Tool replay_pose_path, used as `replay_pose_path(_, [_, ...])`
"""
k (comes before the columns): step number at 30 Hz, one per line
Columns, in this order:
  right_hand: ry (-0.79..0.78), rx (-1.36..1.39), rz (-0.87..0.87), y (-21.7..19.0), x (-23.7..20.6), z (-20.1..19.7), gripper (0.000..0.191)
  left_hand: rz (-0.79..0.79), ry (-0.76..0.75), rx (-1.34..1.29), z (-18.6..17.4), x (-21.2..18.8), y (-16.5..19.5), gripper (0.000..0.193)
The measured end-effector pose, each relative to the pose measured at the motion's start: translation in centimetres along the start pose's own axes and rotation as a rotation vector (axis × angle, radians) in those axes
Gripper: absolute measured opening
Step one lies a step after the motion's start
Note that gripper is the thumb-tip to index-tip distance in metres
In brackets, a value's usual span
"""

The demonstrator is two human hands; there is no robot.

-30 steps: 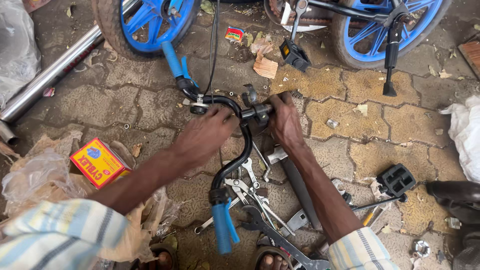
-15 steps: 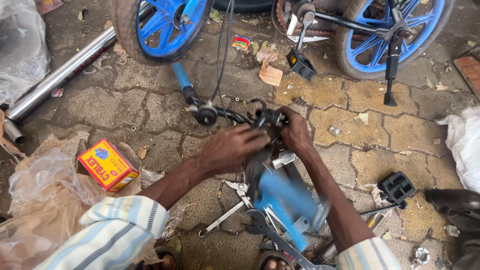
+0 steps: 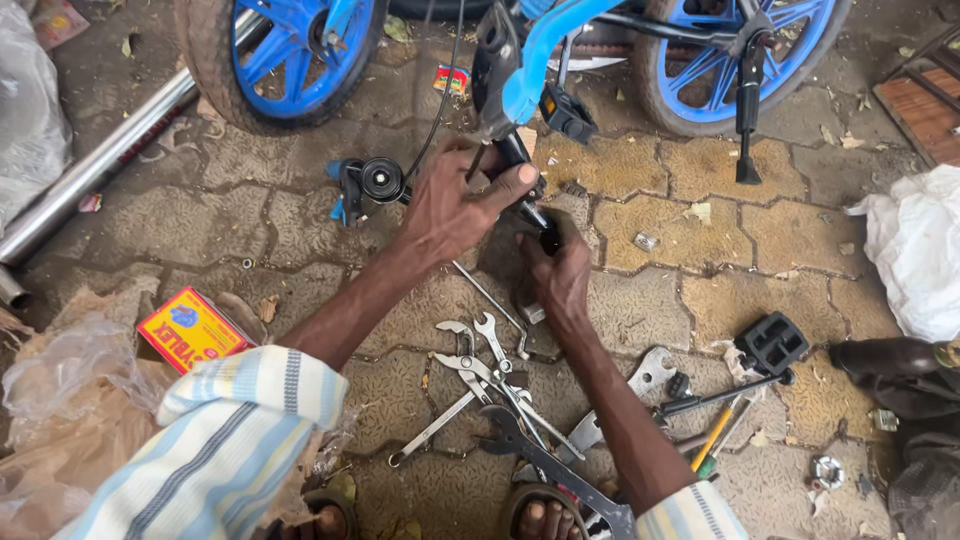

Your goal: The person works on a children's bicycle lying on the ground, loosening and removing parts from the handlebar stem area by hand and with wrenches. They use a hammer and pliers on the handlebar assembly, reposition the bike, and continue tightening and fitting components on the handlebar.

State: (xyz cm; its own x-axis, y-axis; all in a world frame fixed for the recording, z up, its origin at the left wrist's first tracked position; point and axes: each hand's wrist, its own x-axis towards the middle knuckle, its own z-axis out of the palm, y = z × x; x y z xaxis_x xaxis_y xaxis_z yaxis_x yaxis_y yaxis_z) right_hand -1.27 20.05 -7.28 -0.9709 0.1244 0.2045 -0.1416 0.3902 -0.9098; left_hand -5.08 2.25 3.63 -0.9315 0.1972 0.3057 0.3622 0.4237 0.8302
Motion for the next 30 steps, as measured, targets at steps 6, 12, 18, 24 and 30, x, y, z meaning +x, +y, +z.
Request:
replay_pose_path(6, [-0.035, -0.067, 0.23, 1.3, 0.6, -0.2, 0.033, 0.125, -0.097, 0.202, -0.6, 1.1, -1.7, 0.062])
replay_pose_path(12, [-0.051, 0.039, 0.19, 2.3, 1.0, 0.0, 0.027, 0.008, -0.496, 0.34, -1.1, 0.4, -1.3, 0.071])
replay_pose_path(18, [0.029, 0.195, 0.087, 0.8, 0.7, -1.1, 0.056, -0.224, -0.232, 0.223, -0.1, 0.1, 0.3, 0.041])
replay_pose_path(24, [0.282, -0.106, -0.169, -0.2, -2.0, 0.6, 0.042, -0.318, 0.062, 0.103, 1.1, 2.8, 0.6, 0.037])
replay_pose_path(30, [0.002, -0.25, 0.152, 1.4, -1.8, 0.3, 0.033, -0.346, 0.012, 0.129, 1.9, 2.1, 0.5, 0.024])
